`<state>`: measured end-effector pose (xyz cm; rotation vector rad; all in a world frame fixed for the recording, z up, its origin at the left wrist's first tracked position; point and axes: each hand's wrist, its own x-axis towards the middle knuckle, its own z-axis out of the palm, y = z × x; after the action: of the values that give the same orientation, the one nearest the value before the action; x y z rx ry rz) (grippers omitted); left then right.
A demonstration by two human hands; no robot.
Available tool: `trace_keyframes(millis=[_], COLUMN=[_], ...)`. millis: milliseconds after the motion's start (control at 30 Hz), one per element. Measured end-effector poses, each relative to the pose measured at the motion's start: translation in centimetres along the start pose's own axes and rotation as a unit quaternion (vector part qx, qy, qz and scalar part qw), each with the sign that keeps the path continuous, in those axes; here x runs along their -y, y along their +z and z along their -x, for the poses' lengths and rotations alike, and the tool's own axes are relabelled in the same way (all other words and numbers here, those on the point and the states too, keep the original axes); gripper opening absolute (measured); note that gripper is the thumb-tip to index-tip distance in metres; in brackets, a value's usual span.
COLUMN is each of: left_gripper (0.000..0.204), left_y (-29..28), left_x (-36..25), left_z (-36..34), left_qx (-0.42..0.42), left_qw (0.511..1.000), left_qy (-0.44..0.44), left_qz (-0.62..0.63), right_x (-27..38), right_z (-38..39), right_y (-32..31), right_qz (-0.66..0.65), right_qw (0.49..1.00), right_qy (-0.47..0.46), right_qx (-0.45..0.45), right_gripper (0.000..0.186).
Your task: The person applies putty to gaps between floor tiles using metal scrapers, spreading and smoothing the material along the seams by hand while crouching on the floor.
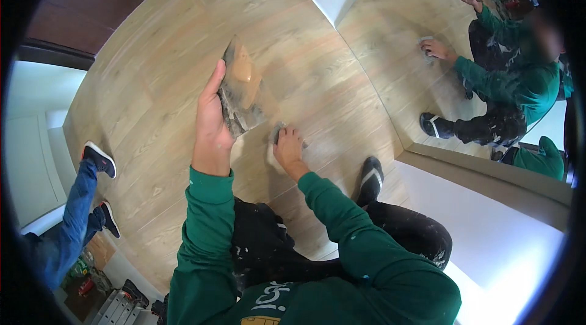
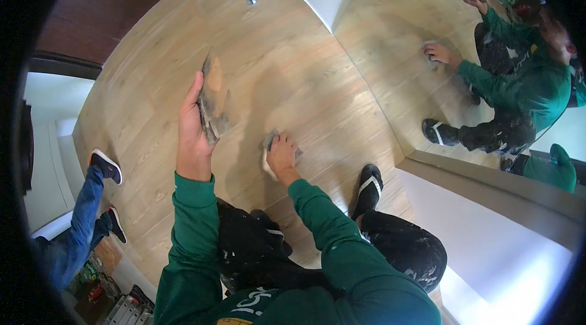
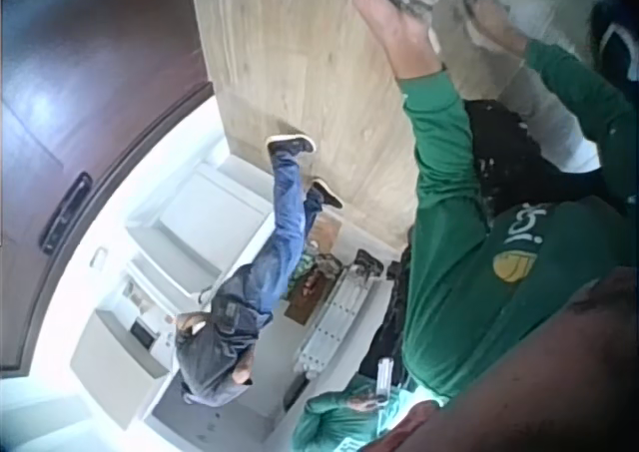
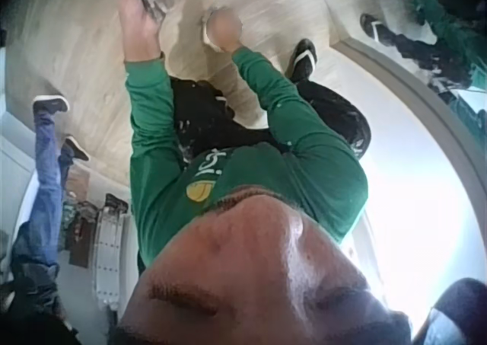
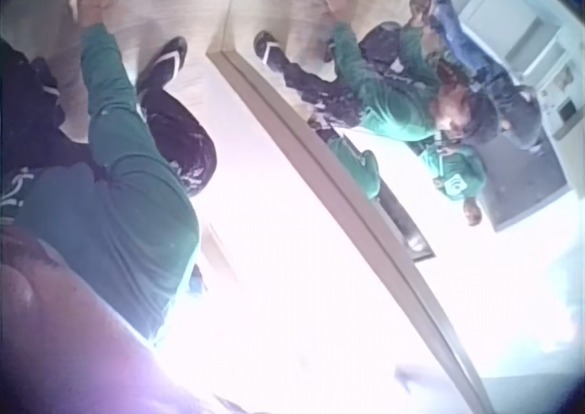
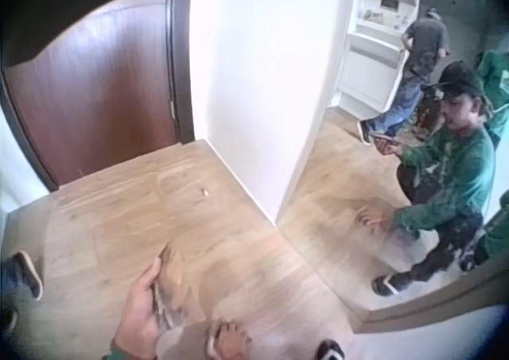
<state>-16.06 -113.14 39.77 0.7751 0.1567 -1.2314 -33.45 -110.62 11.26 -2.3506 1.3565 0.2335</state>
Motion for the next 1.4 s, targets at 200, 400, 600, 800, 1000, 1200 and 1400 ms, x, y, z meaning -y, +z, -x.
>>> trace_keyframes(millis=[200,400,600,800,1000,1200,1400], left_gripper=[0.035,0.037,0.042,0.046,0.048,0.043,0.058], left_y=[-0.3,0.2,-0.1,0.6,-0.3,2.2,3.3], left_x=[-0.1,1.1,0.1,-1.3,-4.3,-5.4,-2.7], left_z=[-0.1,-1.0,1.4,5.3,12.8,22.7,26.3], left_qx=[0.059,0.078,0.085,0.089,-0.041,-0.356,-0.334], left_qw=[0.998,0.997,0.996,0.995,0.984,0.712,0.23], left_qy=[-0.011,-0.02,0.011,-0.006,0.17,0.545,0.628], left_qz=[0.01,0.02,0.01,0.041,0.04,-0.262,-0.664], right_x=[2.5,-5.2,0.7,4.7,9.0,13.4,12.3], right_z=[1.4,-6.2,-2.8,-1.4,-6.7,-2.7,4.5], right_y=[-0.6,-13.9,-37.9,-38.4,-38.2,-39.8,-42.9], right_qz=[-0.141,-0.336,-0.215,-0.12,-0.038,-0.638,-0.643], right_qw=[0.987,0.931,0.805,0.633,0.665,0.67,0.465], right_qy=[-0.002,-0.129,-0.48,-0.72,-0.721,-0.276,0.027], right_qx=[0.082,-0.062,-0.276,-0.257,-0.192,0.262,0.608], right_gripper=[0.044,0.032,0.051,0.059,0.063,0.029,0.031])
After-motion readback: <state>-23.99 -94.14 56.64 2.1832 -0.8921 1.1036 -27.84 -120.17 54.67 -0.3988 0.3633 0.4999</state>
